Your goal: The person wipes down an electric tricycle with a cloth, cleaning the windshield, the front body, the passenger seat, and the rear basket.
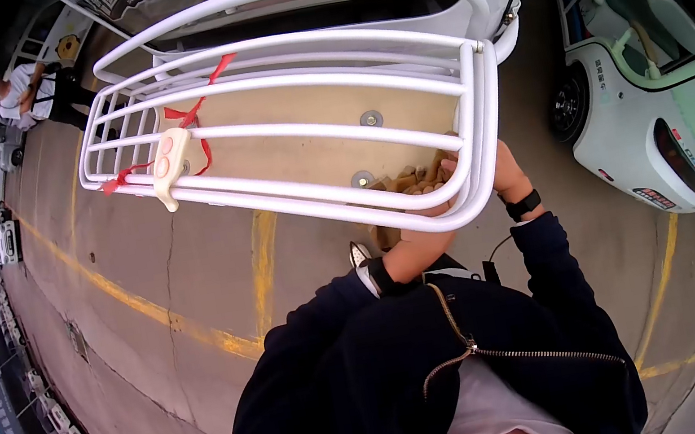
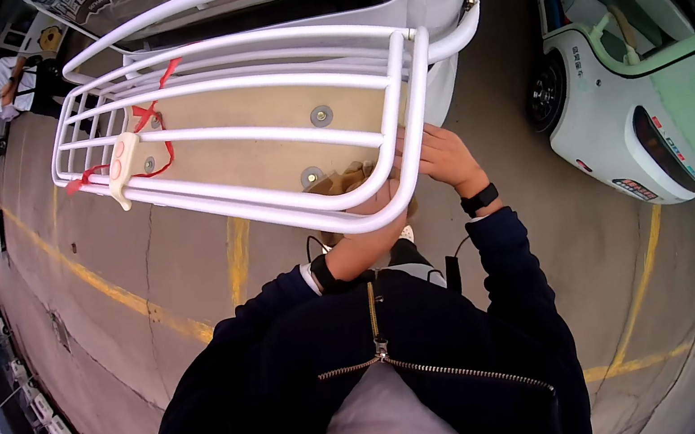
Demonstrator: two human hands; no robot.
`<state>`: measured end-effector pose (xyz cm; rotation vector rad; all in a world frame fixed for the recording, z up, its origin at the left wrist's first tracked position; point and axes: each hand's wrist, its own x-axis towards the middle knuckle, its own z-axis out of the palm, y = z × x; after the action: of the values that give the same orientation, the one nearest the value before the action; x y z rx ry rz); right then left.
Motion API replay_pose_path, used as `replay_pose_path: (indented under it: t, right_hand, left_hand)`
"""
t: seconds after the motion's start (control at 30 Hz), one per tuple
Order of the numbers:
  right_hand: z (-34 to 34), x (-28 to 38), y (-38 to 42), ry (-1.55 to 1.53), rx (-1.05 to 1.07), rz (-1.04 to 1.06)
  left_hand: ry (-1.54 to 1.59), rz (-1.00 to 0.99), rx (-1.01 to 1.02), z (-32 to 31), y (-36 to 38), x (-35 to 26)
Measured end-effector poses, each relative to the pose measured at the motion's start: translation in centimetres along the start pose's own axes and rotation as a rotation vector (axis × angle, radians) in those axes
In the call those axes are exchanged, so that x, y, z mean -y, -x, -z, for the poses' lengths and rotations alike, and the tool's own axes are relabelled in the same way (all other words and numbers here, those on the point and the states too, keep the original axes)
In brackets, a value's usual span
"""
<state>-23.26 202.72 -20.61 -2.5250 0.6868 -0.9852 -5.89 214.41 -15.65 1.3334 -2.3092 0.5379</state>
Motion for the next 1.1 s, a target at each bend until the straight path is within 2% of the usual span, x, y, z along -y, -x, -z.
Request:
replay_pose_path:
  t: [0.03, 0.1, 0.17, 0.2, 0.3, 0.33, 0.4, 0.47, 0.53, 0.57, 0.6, 0.67, 0.7, 0.73, 0.8, 0.87, 0.9, 0.97, 1.0, 1.07, 1.1]
  right_hand:
    - [0.3, -0.7, -1.1, 0.016, -0.004, 0.097]
    - [0.7, -2.2, -2.8, 0.092, -0.028, 0.271]
    - [0.0, -4.1, -2.9, 0.170, -0.043, 0.334]
    - [-0.1, -4.9, -3.2, 0.149, -0.040, 0.339]
    - [1.4, -6.0, -3.9, 0.307, -0.059, 0.497]
    - [1.9, -5.6, -3.7, 0.305, -0.061, 0.510]
    - [2.7, -4.3, -3.5, 0.338, -0.037, 0.340]
    - [2.7, -3.5, -4.7, 0.249, -0.008, 0.406]
    - [1.9, -1.6, -2.8, 0.210, -0.091, 0.180]
    - [0.9, -1.5, -1.7, 0.180, -0.141, 0.158]
    - [0.3, -0.8, -0.4, 0.171, -0.125, 0.169]
    - [-0.7, 1.4, 1.7, 0.028, -0.260, 0.117]
    - [-0.6, 3.2, 1.9, 0.023, -0.270, 0.131]
    - [-0.9, 4.2, 2.7, -0.025, -0.287, 0.167]
    - [0.7, 8.6, 2.5, -0.111, -0.157, 0.207]
    - [0.8, 10.7, 1.6, -0.242, -0.061, 0.315]
    - [1.0, 12.2, 0.6, -0.294, -0.039, 0.361]
    - [-0.2, 13.2, -0.4, -0.375, 0.010, 0.382]
    - [-0.8, 13.9, -0.6, -0.451, 0.059, 0.379]
    - [-2.4, 15.1, -2.1, -0.530, 0.102, 0.399]
    - [-3.1, 15.7, -2.7, -0.590, 0.157, 0.392]
  left_hand:
    - [-0.445, -0.061, 0.043, -1.0, 0.7, -0.8]
    - [0.170, 0.140, -0.022, -2.7, 0.6, -1.0]
    - [0.236, 0.265, 0.020, -1.8, -0.5, -1.7]
    - [0.163, 0.272, 0.075, -1.7, -1.3, -1.7]
    - [0.588, 0.425, -0.014, -1.8, -2.6, -1.6]
    - [0.525, 0.405, 0.015, -2.3, -2.4, -1.6]
    - [0.482, 0.422, 0.032, -3.1, -2.3, -1.8]
    - [0.522, 0.500, 0.008, -3.7, -2.2, -2.0]
    - [0.339, 0.542, -0.021, -2.9, -2.4, -2.7]
    - [0.217, 0.463, -0.112, -2.6, -2.2, -2.9]
    - [0.175, 0.428, -0.081, -2.6, -1.8, -3.0]
    - [0.664, 0.621, 0.020, -0.4, -1.5, -2.9]
    - [0.560, 0.473, -0.043, 0.3, -0.2, -2.3]
    - [0.551, 0.481, -0.054, 1.0, 1.6, -0.9]
    - [0.514, 0.152, -0.095, 2.8, 5.3, 1.4]
    - [0.410, 0.028, -0.172, 6.0, 6.2, 2.8]
    - [0.387, 0.035, -0.184, 7.9, 7.0, 3.1]
    - [0.295, 0.091, 0.194, 11.5, 8.8, 3.3]
    - [0.293, 0.104, 0.196, 12.5, 9.4, 3.4]
    - [0.103, 0.026, 0.069, 14.3, 10.3, 4.6]
    - [0.086, 0.034, 0.107, 15.5, 10.9, 5.2]
